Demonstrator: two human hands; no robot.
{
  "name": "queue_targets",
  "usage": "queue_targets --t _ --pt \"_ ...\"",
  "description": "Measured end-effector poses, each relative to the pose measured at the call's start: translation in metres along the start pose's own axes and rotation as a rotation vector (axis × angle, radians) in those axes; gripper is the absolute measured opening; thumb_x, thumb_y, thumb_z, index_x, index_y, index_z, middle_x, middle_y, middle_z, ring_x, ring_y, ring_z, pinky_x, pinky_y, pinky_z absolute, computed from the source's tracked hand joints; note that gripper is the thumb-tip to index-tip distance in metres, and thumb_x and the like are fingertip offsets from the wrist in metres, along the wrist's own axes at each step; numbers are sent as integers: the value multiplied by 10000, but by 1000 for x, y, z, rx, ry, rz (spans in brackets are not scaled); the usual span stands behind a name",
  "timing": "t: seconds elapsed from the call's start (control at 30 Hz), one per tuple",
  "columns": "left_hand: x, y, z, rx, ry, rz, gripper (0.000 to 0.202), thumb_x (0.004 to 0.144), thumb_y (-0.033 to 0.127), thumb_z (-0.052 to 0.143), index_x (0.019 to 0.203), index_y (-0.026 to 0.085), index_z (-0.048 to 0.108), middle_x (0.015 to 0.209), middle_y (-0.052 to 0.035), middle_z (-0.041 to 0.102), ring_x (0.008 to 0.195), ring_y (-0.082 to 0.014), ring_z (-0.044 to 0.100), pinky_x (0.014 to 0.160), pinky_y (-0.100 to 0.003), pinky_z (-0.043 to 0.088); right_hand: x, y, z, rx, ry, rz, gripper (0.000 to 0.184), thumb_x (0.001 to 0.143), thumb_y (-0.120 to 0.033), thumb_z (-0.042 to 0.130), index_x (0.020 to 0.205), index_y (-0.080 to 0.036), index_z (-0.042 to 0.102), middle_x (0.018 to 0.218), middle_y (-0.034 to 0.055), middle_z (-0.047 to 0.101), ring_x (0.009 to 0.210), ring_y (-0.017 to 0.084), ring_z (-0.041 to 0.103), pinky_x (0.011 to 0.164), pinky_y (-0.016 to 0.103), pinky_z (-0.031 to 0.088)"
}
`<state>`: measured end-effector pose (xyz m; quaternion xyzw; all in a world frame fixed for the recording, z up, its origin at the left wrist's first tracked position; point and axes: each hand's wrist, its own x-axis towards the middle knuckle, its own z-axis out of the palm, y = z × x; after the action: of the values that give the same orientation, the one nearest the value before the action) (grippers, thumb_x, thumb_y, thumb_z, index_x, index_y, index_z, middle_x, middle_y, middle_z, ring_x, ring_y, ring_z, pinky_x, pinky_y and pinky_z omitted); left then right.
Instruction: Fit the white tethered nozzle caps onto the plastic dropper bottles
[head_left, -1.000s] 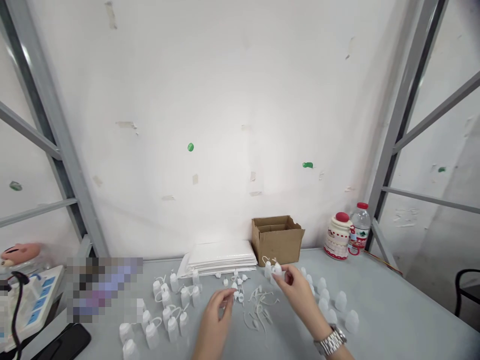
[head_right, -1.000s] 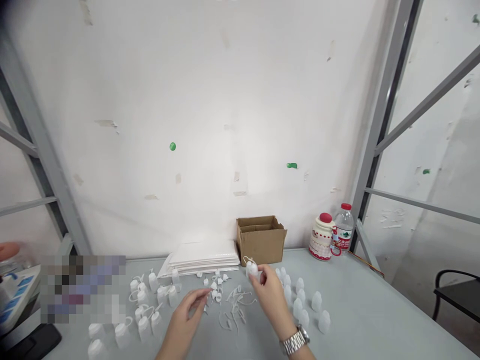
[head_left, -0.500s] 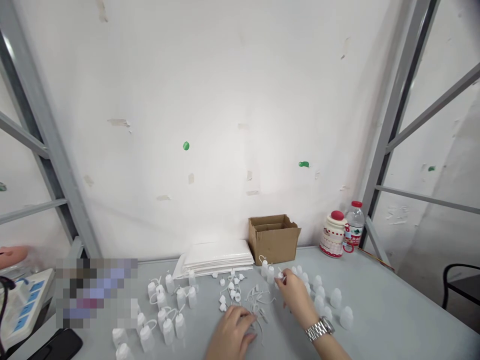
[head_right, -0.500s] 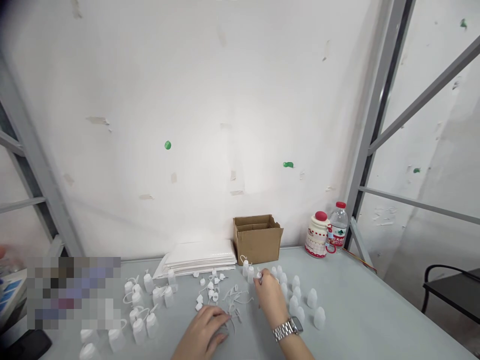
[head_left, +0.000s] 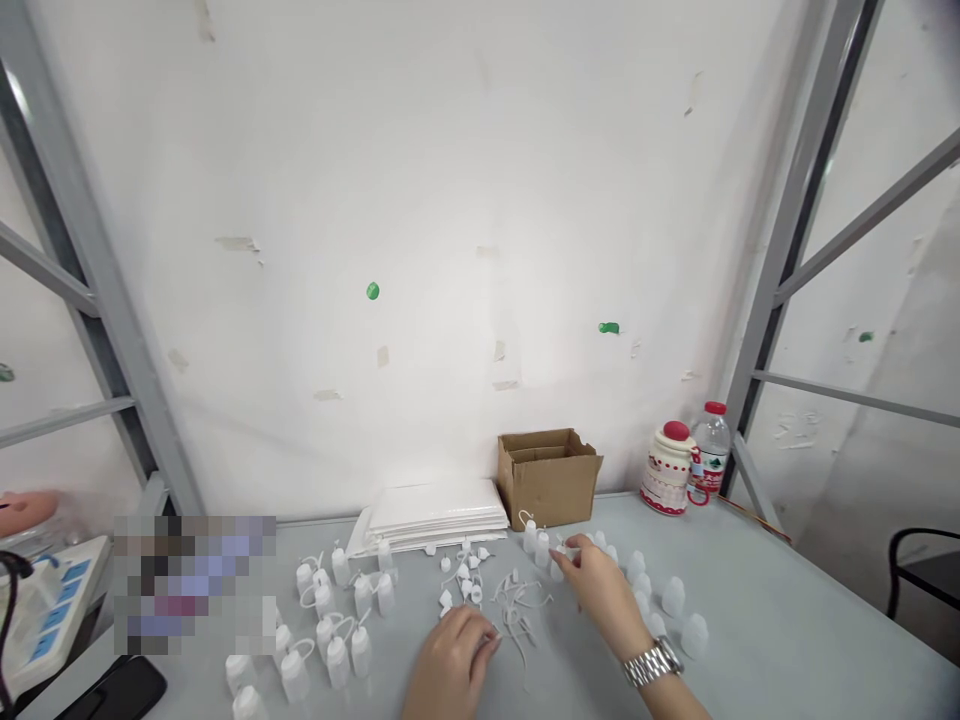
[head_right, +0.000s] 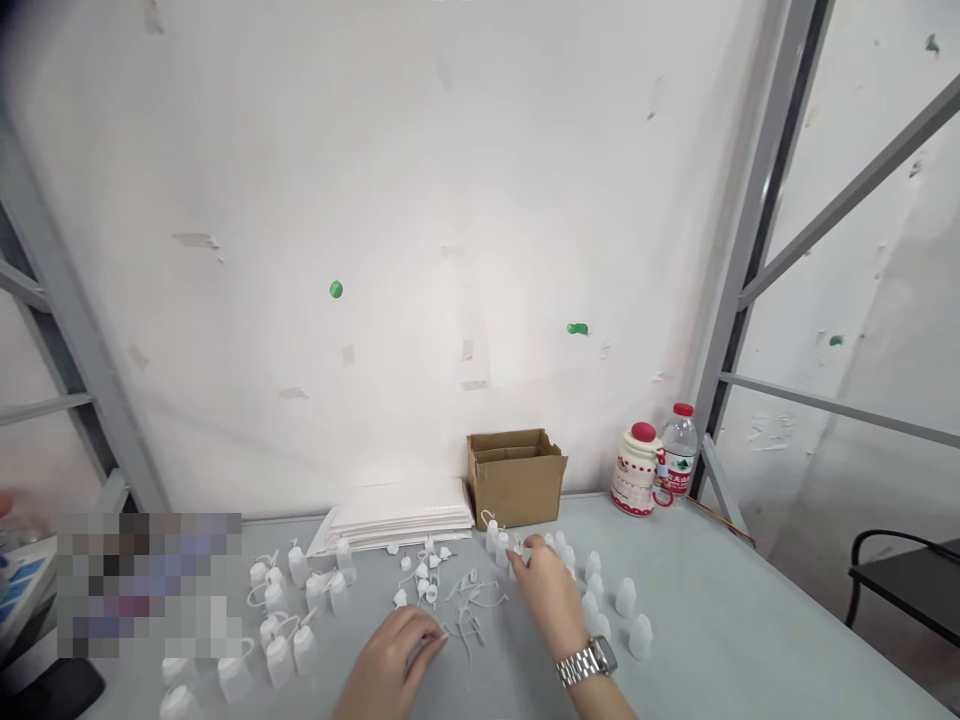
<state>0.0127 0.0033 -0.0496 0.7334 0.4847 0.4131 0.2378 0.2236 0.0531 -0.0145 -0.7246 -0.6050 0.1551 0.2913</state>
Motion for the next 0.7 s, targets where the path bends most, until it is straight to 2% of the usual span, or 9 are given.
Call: queue_targets --t 0.13,0.2,0.3,0.43,0.6,0.7 --pt "1 3 -5 -82 27 -65 144 762 337 543 706 277 662 804 -49 688 803 -216 609 740 -280 442 3 0 -20 38 28 44 438 814 -536 334 911 -182 571 689 47 669 540 190 607 508 274 391" --pt "1 5 -5 -138 53 -96 117 746 326 566 692 278 658 818 -47 696 814 -214 616 743 -268 445 4 2 -30 25 76 77 443 825 -534 311 904 -188 576 717 49 669 599 190 619 516 264 395" --pt "0 10 0 -180 144 -161 74 722 303 588 693 273 649 765 -32 700 726 -194 619 684 -249 453 4 6 -39 -161 129 86 363 852 -429 323 913 -182 581 852 72 658 718 196 631 553 264 403" --pt "1 15 6 -275 223 -244 115 692 323 613 612 242 600 715 -24 701 593 -161 596 592 -230 454 1 10 -38 -339 106 65 281 845 -312 384 913 -156 608 967 117 616 746 228 638 563 290 394" --pt "7 17 -3 -523 208 -373 245 629 409 667 574 202 547 720 -64 697 654 -190 634 537 -238 463 -2 10 -31 -413 55 19 199 814 -189 450 808 -138 642 905 136 612 758 258 639 537 292 363" --pt "12 17 -11 -709 199 -450 297 567 405 723 694 197 553 690 -65 694 672 -220 655 514 -260 473 -3 10 -29 -426 34 3 173 798 -157 474 762 -138 642 857 125 622 738 251 640 520 282 347"
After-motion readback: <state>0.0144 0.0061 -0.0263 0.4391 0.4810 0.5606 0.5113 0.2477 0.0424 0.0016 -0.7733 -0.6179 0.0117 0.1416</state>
